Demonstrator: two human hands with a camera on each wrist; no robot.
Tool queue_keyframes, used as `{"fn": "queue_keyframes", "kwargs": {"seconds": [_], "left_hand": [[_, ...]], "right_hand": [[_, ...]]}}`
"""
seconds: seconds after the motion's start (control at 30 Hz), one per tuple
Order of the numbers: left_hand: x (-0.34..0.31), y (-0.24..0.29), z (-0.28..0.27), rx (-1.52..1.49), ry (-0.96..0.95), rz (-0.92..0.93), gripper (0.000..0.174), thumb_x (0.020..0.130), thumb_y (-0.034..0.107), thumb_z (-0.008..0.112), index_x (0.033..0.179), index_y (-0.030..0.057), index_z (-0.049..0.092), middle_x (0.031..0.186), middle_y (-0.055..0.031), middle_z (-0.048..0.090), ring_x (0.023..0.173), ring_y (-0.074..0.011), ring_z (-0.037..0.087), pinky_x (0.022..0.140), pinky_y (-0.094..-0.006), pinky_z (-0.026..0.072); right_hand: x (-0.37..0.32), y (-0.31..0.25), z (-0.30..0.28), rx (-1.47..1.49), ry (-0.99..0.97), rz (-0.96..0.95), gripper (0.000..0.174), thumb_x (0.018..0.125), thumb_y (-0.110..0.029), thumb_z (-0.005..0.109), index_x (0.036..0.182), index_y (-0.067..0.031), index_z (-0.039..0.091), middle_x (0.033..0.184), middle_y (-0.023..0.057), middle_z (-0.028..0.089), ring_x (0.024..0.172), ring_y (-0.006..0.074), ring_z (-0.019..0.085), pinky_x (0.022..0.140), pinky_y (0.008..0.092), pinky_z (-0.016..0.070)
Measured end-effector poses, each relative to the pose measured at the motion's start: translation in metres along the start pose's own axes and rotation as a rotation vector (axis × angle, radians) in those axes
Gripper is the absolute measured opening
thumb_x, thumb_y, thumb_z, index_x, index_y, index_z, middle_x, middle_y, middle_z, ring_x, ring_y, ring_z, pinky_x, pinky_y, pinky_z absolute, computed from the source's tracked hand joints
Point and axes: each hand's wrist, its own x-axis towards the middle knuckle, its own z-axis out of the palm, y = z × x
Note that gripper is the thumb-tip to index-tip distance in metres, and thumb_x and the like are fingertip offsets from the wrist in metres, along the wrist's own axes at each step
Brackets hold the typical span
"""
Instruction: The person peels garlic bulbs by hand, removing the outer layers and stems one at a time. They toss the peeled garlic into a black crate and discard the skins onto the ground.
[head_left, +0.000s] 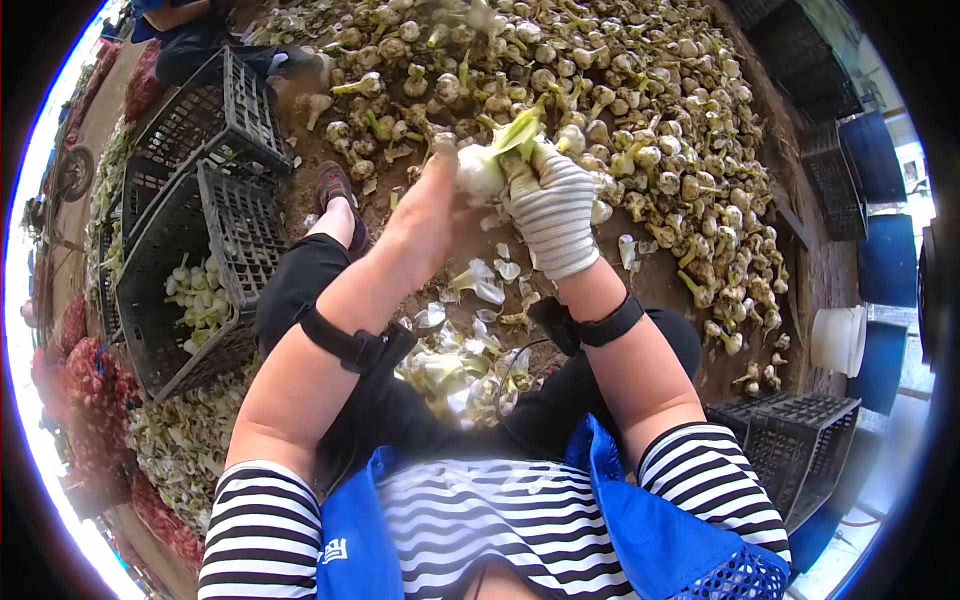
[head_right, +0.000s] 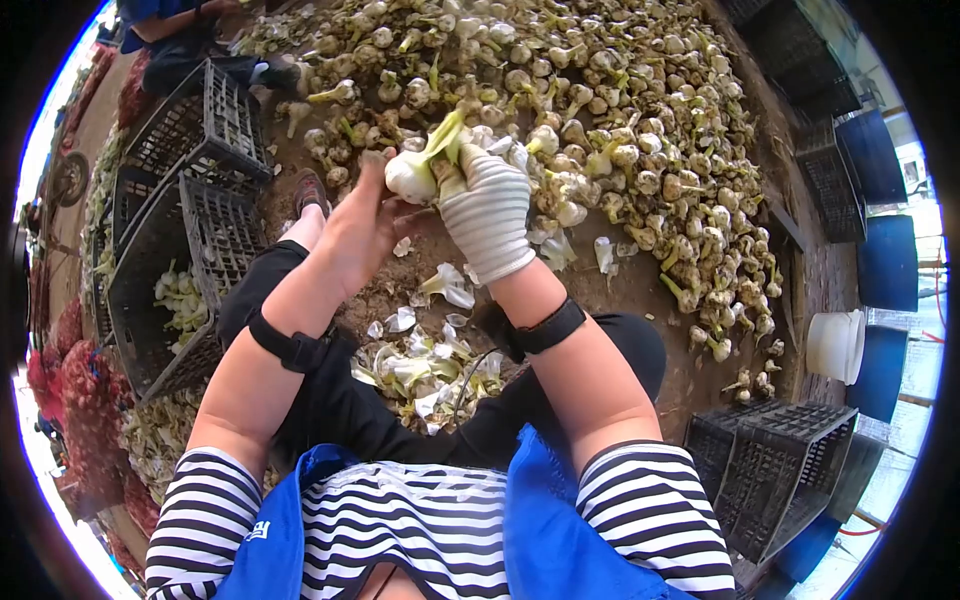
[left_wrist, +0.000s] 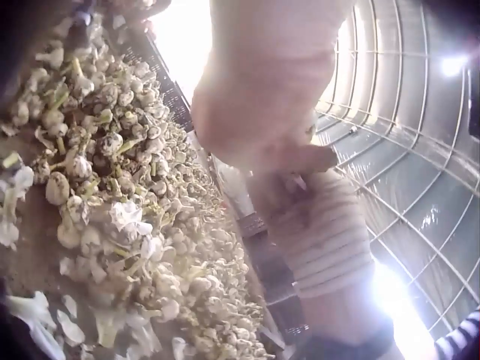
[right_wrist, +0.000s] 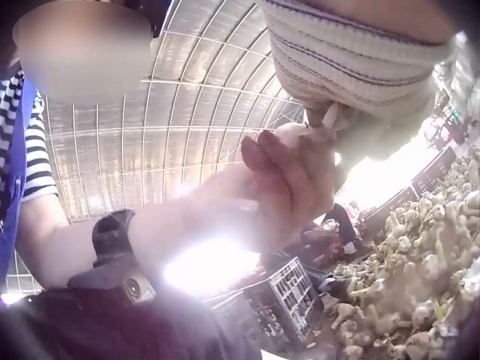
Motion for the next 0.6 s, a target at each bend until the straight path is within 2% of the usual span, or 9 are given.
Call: {"fn": "queue_keyframes", "kwargs": {"seconds": [0.07, 0.13, 0.17, 0.27, 0.4, 0.43, 0.47, 0.53, 0.6], "left_hand": [[-0.008, 0.000, 0.001, 0.244, 0.101, 0.055, 0.059, 0.088, 0.039, 0.051, 0.134, 0.0120, 0.026, 0.119, -0.0086, 0.048, 0.103, -0.0209, 0.050, 0.089, -0.0340, 0.0419], [-0.017, 0.003, -0.003, 0.367, -0.025, 0.466, 0.056, 0.082, 0.019, 0.062, 0.127, 0.0083, 0.031, 0.110, -0.0100, 0.052, 0.094, -0.0203, 0.056, 0.075, -0.0298, 0.0498], [-0.014, 0.007, -0.012, 0.116, -0.172, 0.352, 0.062, 0.075, 0.003, 0.067, 0.126, 0.0080, 0.033, 0.109, -0.0114, 0.052, 0.094, -0.0187, 0.056, 0.074, -0.0261, 0.0495], [-0.014, 0.016, -0.023, 0.092, -0.293, 0.146, 0.059, 0.073, 0.004, 0.068, 0.124, 0.0075, 0.036, 0.106, -0.0098, 0.054, 0.095, -0.0166, 0.056, 0.077, -0.0263, 0.0489], [-0.027, 0.024, -0.024, -0.045, -0.500, 0.152, 0.059, 0.072, 0.006, 0.067, 0.124, 0.0074, 0.039, 0.105, -0.0040, 0.055, 0.098, -0.0141, 0.054, 0.084, -0.0267, 0.0441], [-0.031, 0.028, -0.020, -0.054, -0.454, 0.121, 0.064, 0.071, 0.001, 0.066, 0.127, 0.0077, 0.035, 0.105, -0.0027, 0.054, 0.100, -0.0135, 0.053, 0.085, -0.0259, 0.0429], [-0.030, 0.027, -0.020, -0.055, -0.448, 0.124, 0.064, 0.071, 0.001, 0.066, 0.127, 0.0077, 0.035, 0.105, -0.0027, 0.054, 0.100, -0.0135, 0.053, 0.085, -0.0259, 0.0429], [-0.025, 0.022, -0.023, 0.032, -0.331, 0.198, 0.066, 0.070, -0.003, 0.065, 0.127, 0.0078, 0.033, 0.105, -0.0024, 0.053, 0.100, -0.0131, 0.052, 0.085, -0.0242, 0.0424], [-0.021, 0.019, -0.024, 0.059, -0.311, 0.225, 0.064, 0.070, -0.007, 0.063, 0.125, 0.0079, 0.034, 0.106, -0.0029, 0.052, 0.100, -0.0128, 0.051, 0.086, -0.0236, 0.0420]], "right_hand": [[-0.002, 0.001, -0.001, -0.143, -0.011, -0.067, 0.015, 0.083, -0.009, 0.059, 0.095, -0.0002, 0.062, 0.073, 0.0101, 0.065, 0.062, 0.0124, 0.058, 0.056, 0.0274, 0.0454], [-0.010, -0.010, -0.007, 0.475, -0.257, 0.203, 0.014, 0.085, -0.008, 0.057, 0.094, 0.0012, 0.062, 0.071, 0.0057, 0.064, 0.062, 0.0097, 0.057, 0.055, 0.0252, 0.0452], [-0.011, -0.024, -0.013, 0.599, -0.321, 0.287, 0.014, 0.086, -0.007, 0.054, 0.093, 0.0016, 0.062, 0.071, 0.0024, 0.063, 0.062, 0.0075, 0.055, 0.055, 0.0224, 0.0447], [-0.008, -0.025, -0.016, 0.663, -0.280, 0.281, 0.013, 0.087, -0.005, 0.052, 0.093, 0.0010, 0.062, 0.072, 0.0022, 0.063, 0.061, 0.0074, 0.055, 0.054, 0.0215, 0.0442], [0.021, 0.042, -0.022, 0.086, -0.028, 0.121, 0.014, 0.085, -0.011, 0.052, 0.091, -0.0046, 0.063, 0.067, 0.0080, 0.063, 0.051, 0.0135, 0.054, 0.046, 0.0277, 0.0436], [0.024, 0.036, -0.026, -0.201, -0.142, 0.135, 0.025, 0.084, -0.013, 0.058, 0.106, -0.0017, 0.060, 0.084, 0.0061, 0.065, 0.074, 0.0120, 0.059, 0.068, 0.0238, 0.0476], [0.023, 0.029, -0.026, -0.197, -0.148, 0.133, 0.025, 0.084, -0.013, 0.058, 0.106, -0.0017, 0.060, 0.084, 0.0061, 0.065, 0.074, 0.0120, 0.059, 0.068, 0.0238, 0.0476], [0.013, 0.009, -0.027, -1.077, 0.170, -0.543, 0.036, 0.078, -0.017, 0.064, 0.110, -0.0028, 0.058, 0.088, 0.0102, 0.066, 0.078, 0.0129, 0.060, 0.072, 0.0232, 0.0475], [0.005, -0.014, -0.030, -0.777, 0.045, -0.407, 0.042, 0.071, -0.019, 0.070, 0.109, -0.0040, 0.059, 0.085, 0.0137, 0.066, 0.076, 0.0167, 0.062, 0.070, 0.0246, 0.0487]]}}
